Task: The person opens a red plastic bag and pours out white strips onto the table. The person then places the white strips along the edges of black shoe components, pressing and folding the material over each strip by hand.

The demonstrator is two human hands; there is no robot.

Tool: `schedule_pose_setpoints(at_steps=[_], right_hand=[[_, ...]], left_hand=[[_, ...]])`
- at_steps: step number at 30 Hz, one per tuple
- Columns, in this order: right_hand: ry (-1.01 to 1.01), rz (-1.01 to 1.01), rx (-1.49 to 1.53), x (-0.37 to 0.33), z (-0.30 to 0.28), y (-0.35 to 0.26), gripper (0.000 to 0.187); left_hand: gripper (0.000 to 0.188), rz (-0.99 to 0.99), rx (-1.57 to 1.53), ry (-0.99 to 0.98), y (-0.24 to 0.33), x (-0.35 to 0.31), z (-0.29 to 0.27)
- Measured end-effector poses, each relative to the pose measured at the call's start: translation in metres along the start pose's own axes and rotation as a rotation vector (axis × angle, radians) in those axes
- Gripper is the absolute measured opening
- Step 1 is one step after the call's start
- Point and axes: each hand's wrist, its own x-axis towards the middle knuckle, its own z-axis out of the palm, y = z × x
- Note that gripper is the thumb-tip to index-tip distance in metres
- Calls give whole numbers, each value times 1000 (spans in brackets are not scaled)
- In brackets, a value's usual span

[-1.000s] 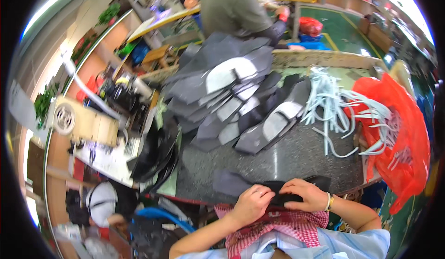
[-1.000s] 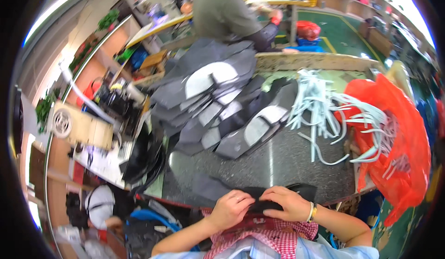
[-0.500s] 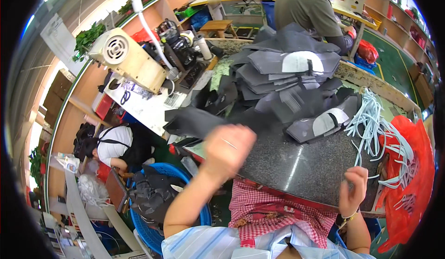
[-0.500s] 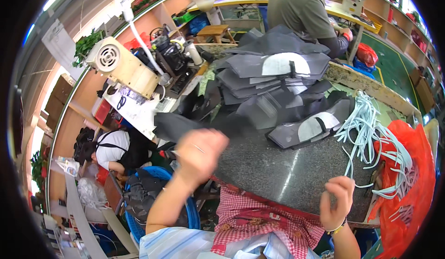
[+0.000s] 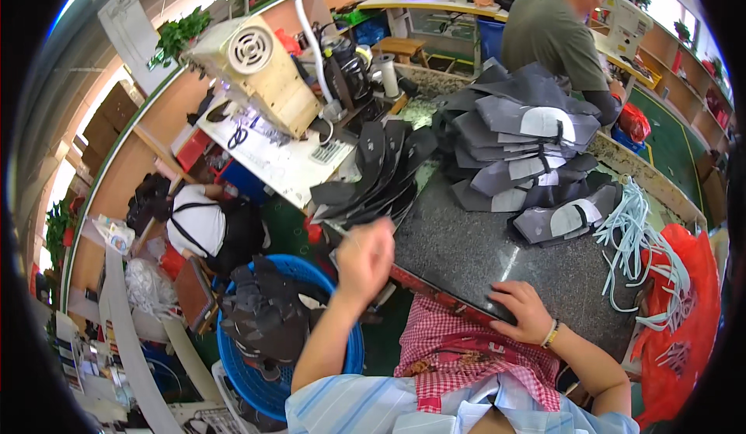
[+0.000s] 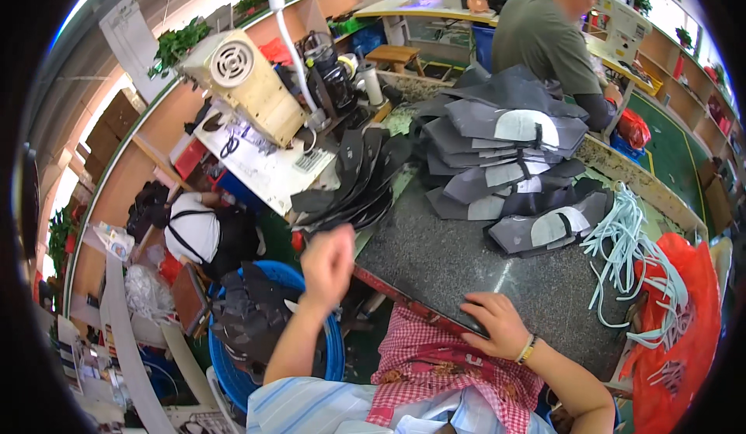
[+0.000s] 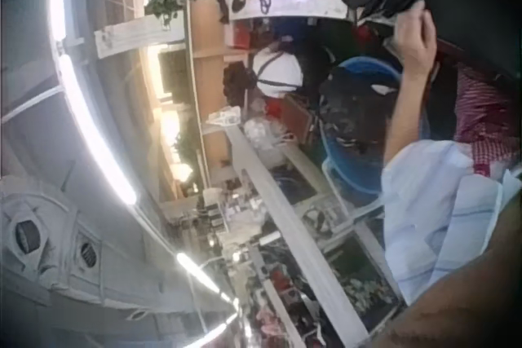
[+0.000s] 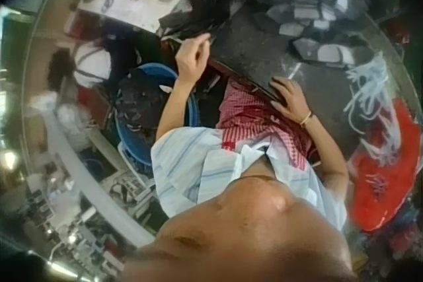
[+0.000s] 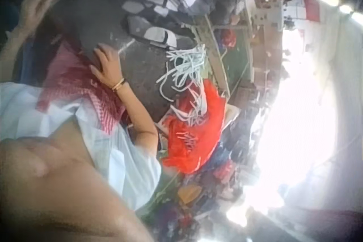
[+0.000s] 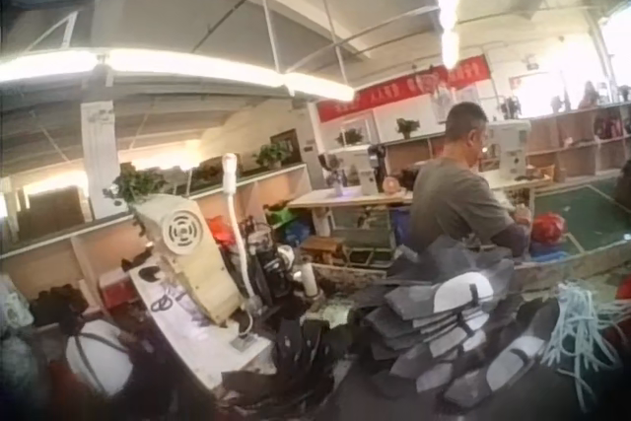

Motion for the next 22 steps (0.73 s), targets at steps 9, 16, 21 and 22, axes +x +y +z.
schedule_pose_setpoints(at_steps=[9, 16, 21, 22], right_hand=[[-316, -99, -536, 106, 64, -17, 84], [-264, -130, -594, 110, 76, -16, 80], [-209, -132, -622, 106, 86, -8, 80], [-215, -115, -655, 105, 87, -8, 81]], left_hand=[[29, -974, 282, -353, 84, -346, -4], [31, -1412, 296, -305, 143, -420, -10], [39, -1846, 427, -186, 213, -477, -28], [44, -1949, 445, -201, 227, -496, -34]])
